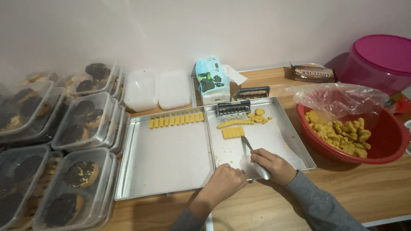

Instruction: Cutting small rectangular strips of dough and arranging them in rows on a metal tray for baking.

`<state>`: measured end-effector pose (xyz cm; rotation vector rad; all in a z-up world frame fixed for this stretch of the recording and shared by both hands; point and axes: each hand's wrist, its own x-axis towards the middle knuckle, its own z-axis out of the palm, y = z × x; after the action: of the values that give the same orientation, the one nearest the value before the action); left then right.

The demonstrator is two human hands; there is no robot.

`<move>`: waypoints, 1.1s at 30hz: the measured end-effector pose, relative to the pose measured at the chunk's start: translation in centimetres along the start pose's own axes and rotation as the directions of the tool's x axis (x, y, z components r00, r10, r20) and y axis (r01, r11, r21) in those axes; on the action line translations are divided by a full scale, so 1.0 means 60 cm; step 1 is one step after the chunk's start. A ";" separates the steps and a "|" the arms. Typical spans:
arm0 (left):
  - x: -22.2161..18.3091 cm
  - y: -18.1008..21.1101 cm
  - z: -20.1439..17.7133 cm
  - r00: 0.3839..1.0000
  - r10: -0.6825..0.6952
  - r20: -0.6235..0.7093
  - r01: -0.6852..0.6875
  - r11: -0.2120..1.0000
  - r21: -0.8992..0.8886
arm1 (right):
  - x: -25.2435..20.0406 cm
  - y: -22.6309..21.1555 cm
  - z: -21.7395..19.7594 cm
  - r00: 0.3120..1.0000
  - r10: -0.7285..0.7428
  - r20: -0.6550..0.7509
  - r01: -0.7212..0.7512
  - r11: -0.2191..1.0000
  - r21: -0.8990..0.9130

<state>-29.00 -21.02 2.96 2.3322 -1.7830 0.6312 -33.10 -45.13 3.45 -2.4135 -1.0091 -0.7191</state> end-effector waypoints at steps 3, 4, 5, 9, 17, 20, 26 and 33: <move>0.003 0.001 -0.008 1.000 0.009 -0.027 -0.008 0.999 0.042 | -0.001 0.001 0.002 0.998 0.048 0.035 -0.049 0.998 0.025; 0.003 0.000 -0.006 1.000 0.009 -0.028 -0.008 0.999 0.043 | 0.002 -0.001 0.000 0.998 0.048 0.035 -0.049 0.999 0.024; 0.002 -0.001 -0.005 1.000 0.006 0.024 -0.006 1.000 0.004 | 0.004 -0.003 -0.001 0.998 0.051 0.038 -0.053 0.998 0.043; 0.004 -0.001 -0.009 1.000 0.005 0.030 -0.005 1.000 -0.019 | 0.005 -0.005 -0.002 0.996 0.077 0.034 -0.079 0.995 0.055; 0.002 0.001 -0.006 0.999 0.015 -0.034 -0.014 0.999 0.034 | 0.011 -0.013 -0.009 1.000 0.000 -0.031 -0.001 1.000 -0.014; 0.003 0.000 -0.009 0.998 0.025 -0.052 -0.022 0.998 0.053 | 0.010 -0.010 -0.006 1.000 0.003 -0.012 -0.003 1.000 -0.006; 0.003 -0.005 -0.008 0.998 0.036 -0.055 -0.036 0.999 0.005 | 0.006 -0.002 -0.001 0.997 0.068 0.049 -0.070 0.996 0.058; 0.001 -0.008 -0.006 0.993 0.088 -0.083 -0.082 0.993 0.081 | 0.003 0.003 0.002 0.981 0.172 0.089 -0.183 0.975 0.124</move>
<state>-28.64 -20.81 3.37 2.2494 -1.8597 0.8149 -32.83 -45.07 3.41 -2.3934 -0.8282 -0.4847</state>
